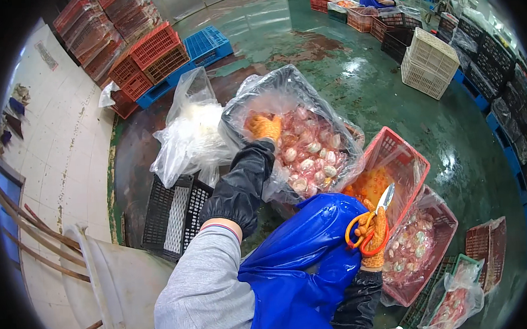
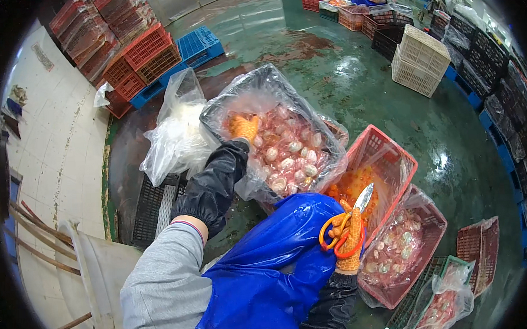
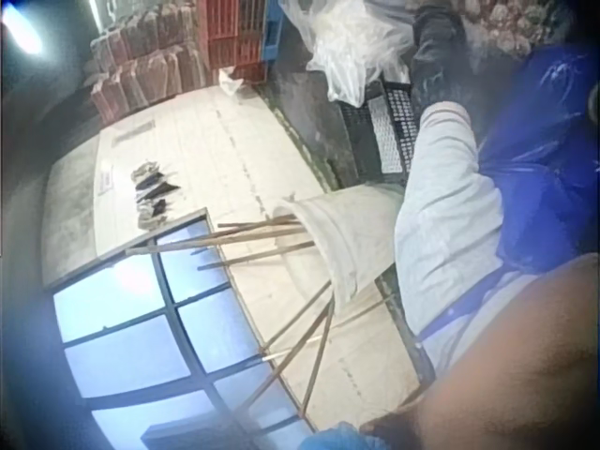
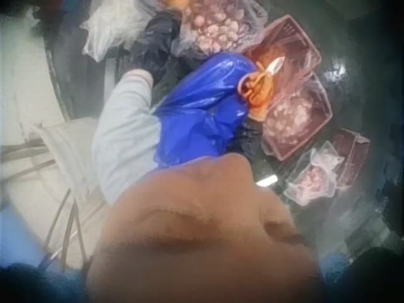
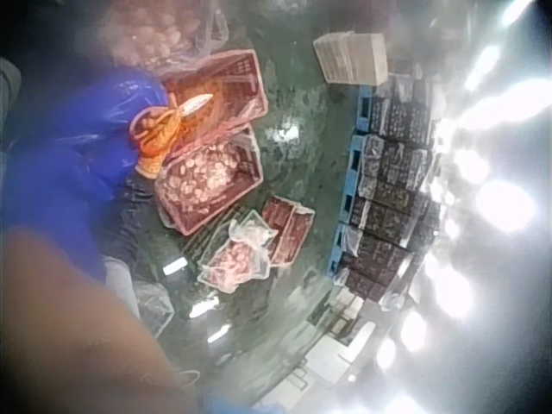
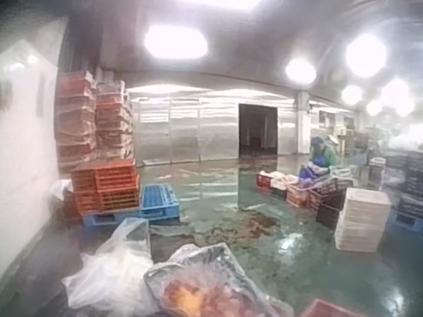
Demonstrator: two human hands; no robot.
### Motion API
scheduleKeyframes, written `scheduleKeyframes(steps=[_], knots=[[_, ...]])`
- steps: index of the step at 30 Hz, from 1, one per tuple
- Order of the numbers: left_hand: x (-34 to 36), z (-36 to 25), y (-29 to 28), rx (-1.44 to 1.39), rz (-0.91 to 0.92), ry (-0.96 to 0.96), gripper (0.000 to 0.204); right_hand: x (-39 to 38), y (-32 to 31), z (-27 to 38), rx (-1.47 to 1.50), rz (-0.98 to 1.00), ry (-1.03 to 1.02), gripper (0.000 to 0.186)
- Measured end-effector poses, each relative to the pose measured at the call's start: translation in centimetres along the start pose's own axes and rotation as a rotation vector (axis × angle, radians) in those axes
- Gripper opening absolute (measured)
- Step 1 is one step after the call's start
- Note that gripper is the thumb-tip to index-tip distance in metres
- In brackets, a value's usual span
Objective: The person uses orange-handled shears to cut pieces of raw meat from a large plastic bag into smaller portions, dropping them into a red crate. The person is wearing a blue apron and orange gloves while working in a warehouse environment.
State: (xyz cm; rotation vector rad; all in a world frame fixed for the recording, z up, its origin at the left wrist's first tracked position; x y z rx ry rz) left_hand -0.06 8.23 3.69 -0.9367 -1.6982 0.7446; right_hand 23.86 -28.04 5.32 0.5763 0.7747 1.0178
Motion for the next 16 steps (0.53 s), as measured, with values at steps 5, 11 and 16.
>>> scheduleKeyframes(steps=[5, 11, 16], knots=[[1.0, -1.6, 0.2, -0.161, 0.585, -0.094, 0.041, -0.4, 0.0, 0.4, -0.008, -0.031, -0.020, 0.051], [0.4, -0.4, 2.0, 0.152, 0.720, 0.429, 0.054, -0.4, 0.3, 0.1, -0.047, -0.057, -0.047, 0.052], [0.2, -1.2, 3.2, 0.172, 0.800, 0.408, 0.064, -0.4, 0.4, 0.8, -0.160, -0.049, -0.069, 0.054]])
Point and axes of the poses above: each hand's wrist, its own x-axis towards the middle knuckle, its own y-axis out of the palm, z = x × y, the point moved 3 cm from there along x, towards the middle knuckle, and after that the axes turned 2 degrees about -y, right-handed, at the moved point
